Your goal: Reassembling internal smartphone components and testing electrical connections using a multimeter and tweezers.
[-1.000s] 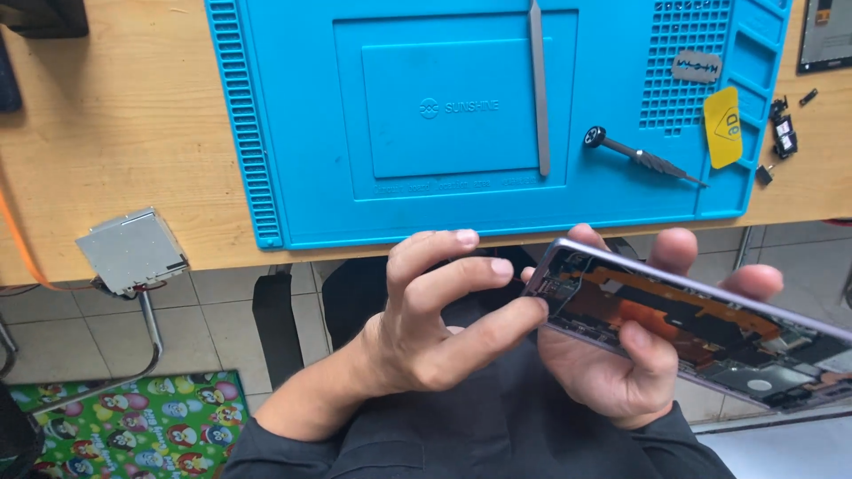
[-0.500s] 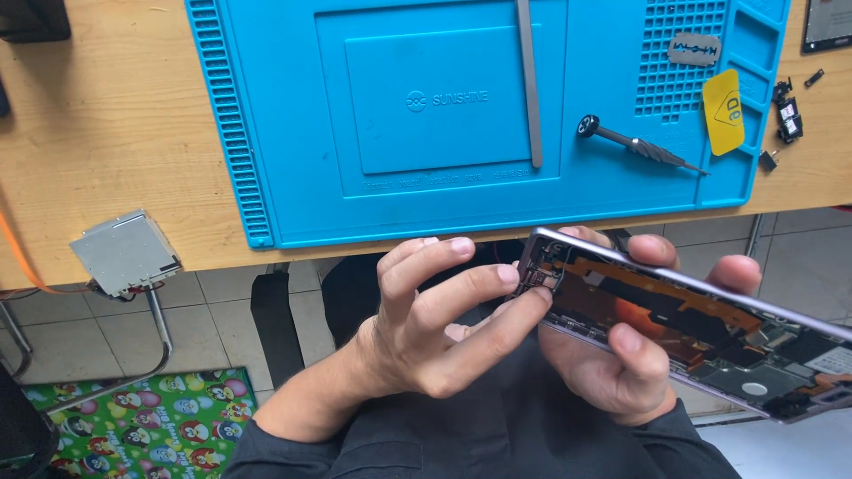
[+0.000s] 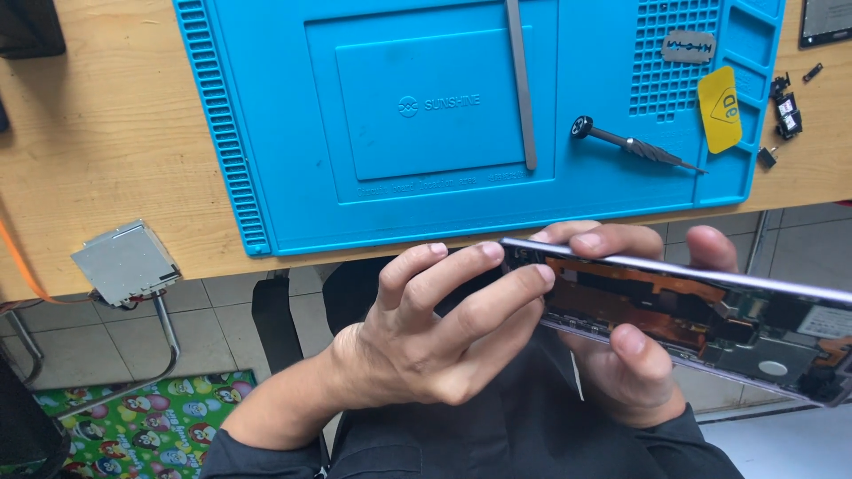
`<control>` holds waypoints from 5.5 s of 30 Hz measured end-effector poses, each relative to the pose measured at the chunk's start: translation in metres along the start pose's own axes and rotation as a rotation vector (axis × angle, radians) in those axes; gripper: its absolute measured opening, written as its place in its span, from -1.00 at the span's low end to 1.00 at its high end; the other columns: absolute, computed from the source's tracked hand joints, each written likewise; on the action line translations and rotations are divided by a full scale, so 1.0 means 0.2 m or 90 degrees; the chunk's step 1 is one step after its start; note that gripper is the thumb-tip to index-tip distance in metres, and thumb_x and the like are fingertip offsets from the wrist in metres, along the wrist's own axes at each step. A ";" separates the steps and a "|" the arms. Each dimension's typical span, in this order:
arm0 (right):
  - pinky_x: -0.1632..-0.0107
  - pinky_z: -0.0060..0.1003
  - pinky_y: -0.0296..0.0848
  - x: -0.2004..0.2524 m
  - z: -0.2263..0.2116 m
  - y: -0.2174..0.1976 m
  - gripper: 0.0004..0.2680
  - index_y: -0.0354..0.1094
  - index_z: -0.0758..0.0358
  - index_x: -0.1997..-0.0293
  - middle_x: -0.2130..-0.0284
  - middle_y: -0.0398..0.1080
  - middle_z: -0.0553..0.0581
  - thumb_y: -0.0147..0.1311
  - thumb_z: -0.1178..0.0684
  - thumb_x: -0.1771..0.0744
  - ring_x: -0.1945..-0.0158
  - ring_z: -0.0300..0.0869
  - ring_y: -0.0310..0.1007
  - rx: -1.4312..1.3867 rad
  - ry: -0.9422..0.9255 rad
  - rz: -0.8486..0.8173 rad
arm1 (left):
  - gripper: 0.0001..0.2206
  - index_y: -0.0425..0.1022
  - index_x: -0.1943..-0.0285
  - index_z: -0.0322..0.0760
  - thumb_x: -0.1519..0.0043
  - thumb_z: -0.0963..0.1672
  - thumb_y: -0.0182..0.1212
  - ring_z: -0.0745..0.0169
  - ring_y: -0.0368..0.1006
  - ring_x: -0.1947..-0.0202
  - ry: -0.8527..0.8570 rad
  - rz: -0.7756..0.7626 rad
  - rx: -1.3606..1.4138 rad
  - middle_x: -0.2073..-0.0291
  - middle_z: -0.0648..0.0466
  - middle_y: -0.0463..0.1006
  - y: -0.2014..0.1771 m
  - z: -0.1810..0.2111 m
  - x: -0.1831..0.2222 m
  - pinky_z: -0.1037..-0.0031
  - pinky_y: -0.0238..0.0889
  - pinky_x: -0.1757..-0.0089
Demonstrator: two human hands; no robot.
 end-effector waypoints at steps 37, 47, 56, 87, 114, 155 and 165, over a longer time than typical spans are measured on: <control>-0.32 0.35 0.43 -0.01 0.06 -0.08 -0.40 -0.06 -0.19 -0.63 -0.14 0.29 0.39 0.14 0.01 -0.35 -0.19 0.24 0.35 -0.173 0.100 0.126 | -0.91 0.67 -0.01 -0.08 -0.38 -0.12 0.36 0.02 0.38 -0.12 -0.093 0.033 0.092 -0.08 0.09 0.53 0.02 0.00 0.06 0.19 0.19 -0.19; -0.40 0.34 0.39 -0.02 0.06 -0.08 -0.35 -0.11 -0.19 -0.64 -0.12 0.29 0.39 0.22 -0.02 -0.33 -0.19 0.18 0.36 -0.177 0.106 0.110 | -0.81 0.60 -0.06 -0.26 -0.39 -0.08 0.27 -0.13 0.54 -0.13 -0.127 -0.050 0.215 -0.07 -0.13 0.52 -0.01 -0.03 0.03 0.08 0.35 -0.20; -0.27 0.34 0.52 -0.07 0.07 -0.02 -0.32 -0.23 -0.10 -0.66 -0.13 0.31 0.39 0.24 -0.10 -0.37 -0.16 0.29 0.44 -0.171 0.133 0.036 | -0.74 0.53 -0.11 -0.32 -0.38 -0.06 0.20 -0.20 0.53 -0.15 -0.170 -0.048 0.266 -0.09 -0.17 0.50 -0.01 -0.07 0.08 0.01 0.38 -0.20; 0.43 -0.06 0.46 -1.03 0.41 0.02 -0.82 0.41 0.25 0.16 0.50 0.42 0.17 0.10 0.02 -0.54 0.49 0.05 0.46 1.199 -0.214 -0.542 | -0.52 0.23 -0.43 -0.25 -0.34 -0.07 0.17 0.29 0.57 0.24 -0.583 -0.158 0.337 0.08 0.05 0.64 -0.02 -0.32 0.52 0.50 0.48 0.19; 0.08 -0.17 0.67 -0.33 0.27 -0.05 -0.88 0.28 0.45 -0.02 0.22 0.53 0.43 0.00 0.18 -0.44 0.16 0.15 0.68 0.535 -0.182 -0.235 | -0.51 0.45 -0.41 0.04 -0.39 0.18 0.24 -0.14 0.29 -0.36 -0.114 -0.251 -0.125 -0.37 -0.06 0.36 0.31 -0.44 0.20 -0.12 0.01 -0.29; 0.13 -0.08 0.58 -0.24 0.28 -0.04 -0.83 0.37 0.56 -0.08 0.25 0.52 0.47 0.00 0.21 -0.44 0.22 0.18 0.60 0.652 -0.305 -0.267 | -0.30 0.29 -0.50 -0.05 -0.31 0.25 0.31 0.06 0.29 -0.35 -0.151 -0.287 -0.161 -0.34 0.07 0.39 0.28 -0.45 0.16 0.02 -0.02 -0.31; 0.14 -0.11 0.58 -0.22 0.32 -0.26 -0.77 0.30 0.39 -0.13 0.31 0.46 0.36 -0.11 -0.01 -0.49 0.26 0.10 0.54 0.504 -0.310 -0.038 | -0.66 0.40 -0.34 0.07 -0.40 -0.12 0.30 0.03 0.37 -0.05 0.031 -0.258 -0.159 -0.13 0.02 0.39 0.32 -0.51 0.05 0.27 0.26 0.06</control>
Point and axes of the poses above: each hand's wrist, its own x-axis away from the middle knuckle, its own y-axis out of the palm, z = x × y, the point moved 5 cm from there along -x, towards the middle knuckle
